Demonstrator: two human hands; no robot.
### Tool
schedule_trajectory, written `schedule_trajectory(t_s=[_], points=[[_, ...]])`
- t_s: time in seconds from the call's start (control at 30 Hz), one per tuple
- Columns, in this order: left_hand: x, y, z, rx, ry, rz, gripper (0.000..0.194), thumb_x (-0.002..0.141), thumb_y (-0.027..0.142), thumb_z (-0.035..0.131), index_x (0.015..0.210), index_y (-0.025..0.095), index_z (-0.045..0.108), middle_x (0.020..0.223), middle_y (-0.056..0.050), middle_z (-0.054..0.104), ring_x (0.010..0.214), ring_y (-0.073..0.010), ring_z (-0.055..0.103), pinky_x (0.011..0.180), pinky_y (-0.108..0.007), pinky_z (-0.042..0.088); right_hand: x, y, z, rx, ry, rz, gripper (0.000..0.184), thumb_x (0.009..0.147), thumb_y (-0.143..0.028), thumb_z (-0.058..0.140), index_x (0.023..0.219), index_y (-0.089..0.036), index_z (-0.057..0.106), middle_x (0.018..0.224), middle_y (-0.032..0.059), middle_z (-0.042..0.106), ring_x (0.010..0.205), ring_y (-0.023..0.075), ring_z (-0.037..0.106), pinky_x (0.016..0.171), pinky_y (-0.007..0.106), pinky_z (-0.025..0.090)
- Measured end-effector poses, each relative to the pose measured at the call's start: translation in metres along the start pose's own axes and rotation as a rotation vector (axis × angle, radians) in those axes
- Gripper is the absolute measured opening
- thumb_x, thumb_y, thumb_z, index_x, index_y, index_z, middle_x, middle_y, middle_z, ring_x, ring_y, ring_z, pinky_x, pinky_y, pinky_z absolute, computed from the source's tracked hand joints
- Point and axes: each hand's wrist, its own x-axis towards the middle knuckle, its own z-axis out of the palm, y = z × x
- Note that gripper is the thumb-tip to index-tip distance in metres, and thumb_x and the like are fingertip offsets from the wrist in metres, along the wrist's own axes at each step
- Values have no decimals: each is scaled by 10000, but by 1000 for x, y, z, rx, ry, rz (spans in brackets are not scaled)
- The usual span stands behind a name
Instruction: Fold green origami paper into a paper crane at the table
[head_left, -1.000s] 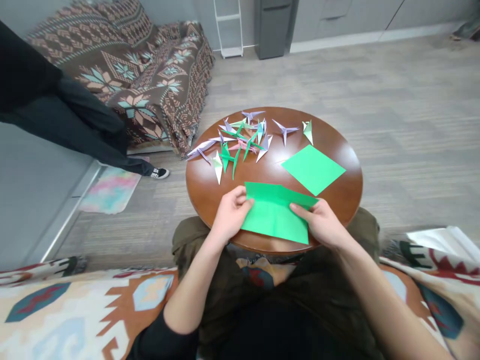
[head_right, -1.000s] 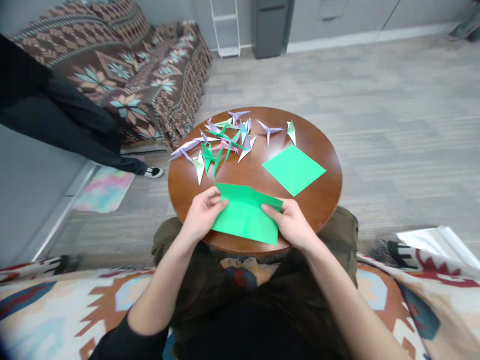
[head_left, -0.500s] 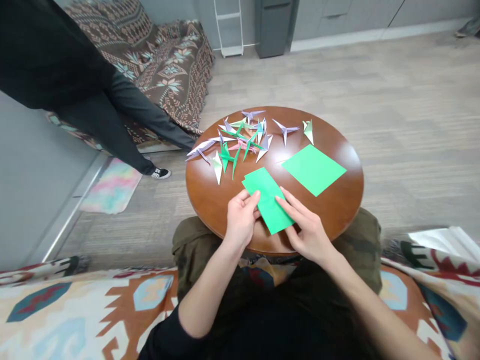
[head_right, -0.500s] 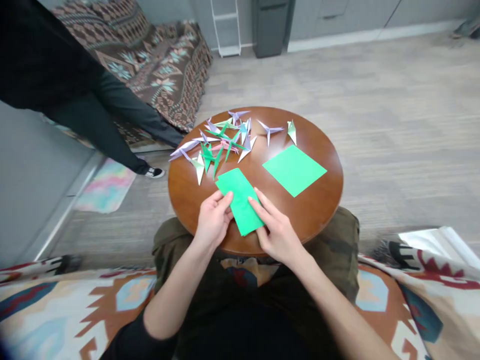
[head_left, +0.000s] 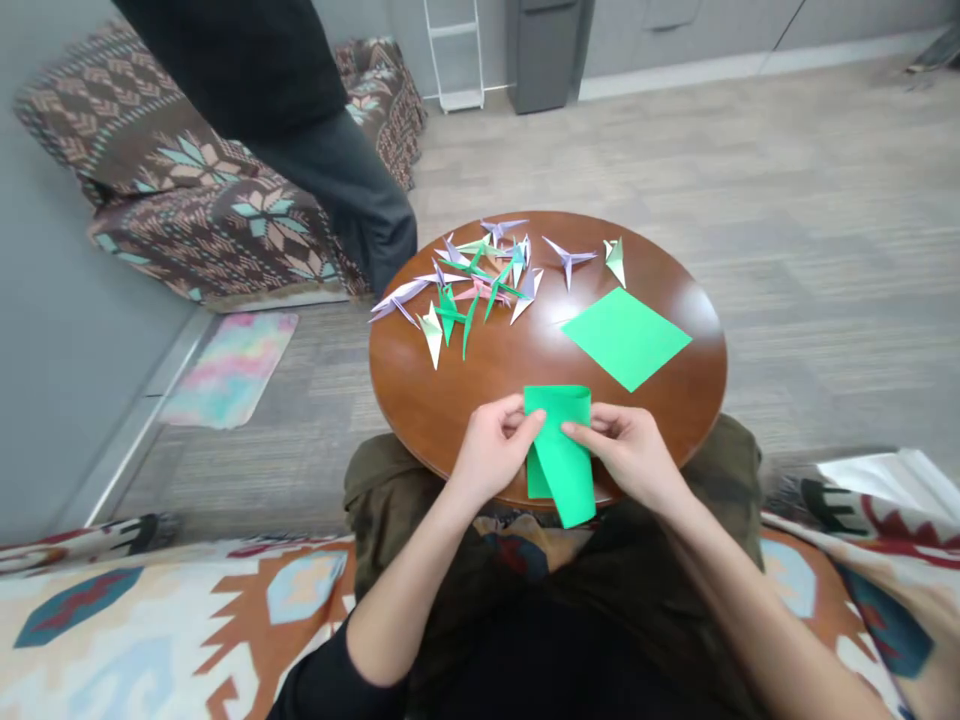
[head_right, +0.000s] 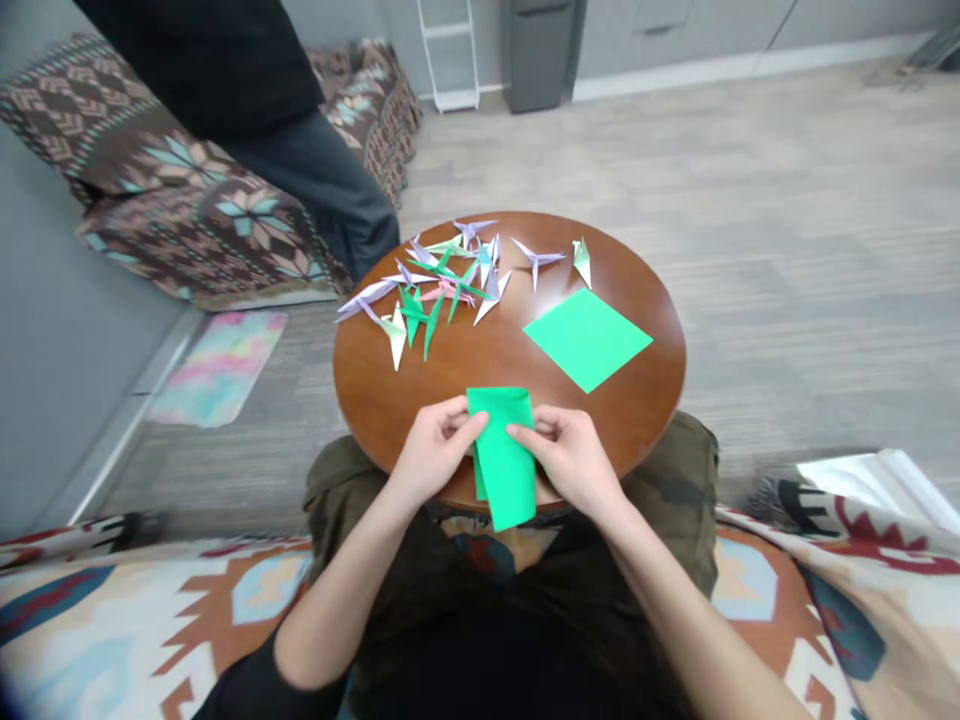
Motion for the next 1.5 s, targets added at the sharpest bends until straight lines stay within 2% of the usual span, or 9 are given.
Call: schedule_trajectory(t_s=[0.1,0.23,0.97,1.2,1.27,1.3,1.33,1.4,1.5], points=[[2,-3,-2,43,121,32,298,847,461,803,861,165,776,698,-15,740,646,-175,691,623,-254,546,-2,4,0,-68,28,20,346,808,-522,876,827,-183,810,815,48,827,676,229,729,669,352,599],[3,-2,-3,-6,122,-10,378,799,513,827,728,165,701,593,24,648,533,-119,579,558,-231,516,-3,2,-2,-83,42,52,378,754,-542,901,791,-182,792,760,48,803,634,226,702,614,342,573],[2,-3,-7,35,95,-19,421,832,547,776,700,169,646,588,26,628,543,-127,626,569,-245,582,-6,-9,2,-75,33,121,422,695,-562,916,717,-186,724,714,54,777,606,199,667,593,319,518],[30,-19,-21,314,241,160,321,961,437,654,778,174,675,689,-24,689,686,-199,702,657,-310,601,18,-15,3,-123,107,51,444,640,-416,923,930,-211,657,661,-7,750,607,192,679,620,300,510],[38,-20,-27,390,341,243,161,927,315,719,1021,185,715,952,-58,764,881,-216,732,796,-332,613,33,-13,1,-202,145,37,435,639,-396,889,934,-218,624,621,-23,717,578,190,658,592,295,483],[40,-19,-31,505,397,339,247,908,263,744,1142,195,702,1087,-77,765,962,-223,728,849,-348,611,40,-11,-1,-246,174,27,441,638,-393,874,945,-225,606,594,-37,690,560,190,643,570,291,465],[41,-18,-34,630,386,424,303,909,239,755,1202,201,691,1167,-92,757,1042,-235,718,924,-376,600,47,-9,-2,-284,177,11,442,659,-396,853,977,-230,596,600,-43,684,561,192,641,556,288,454],[40,-16,-39,862,179,531,294,933,254,768,1217,207,710,1240,-106,759,1171,-266,691,1043,-437,555,55,-7,-4,-325,174,2,447,671,-373,841,1007,-241,578,618,-45,691,565,195,647,537,280,440],[35,-15,-42,1100,-86,543,325,938,319,793,1241,211,743,1376,-117,739,1349,-322,620,1136,-513,475,58,-8,-6,-406,158,-3,432,723,-344,817,1048,-255,547,625,-51,696,556,204,674,525,283,465]])
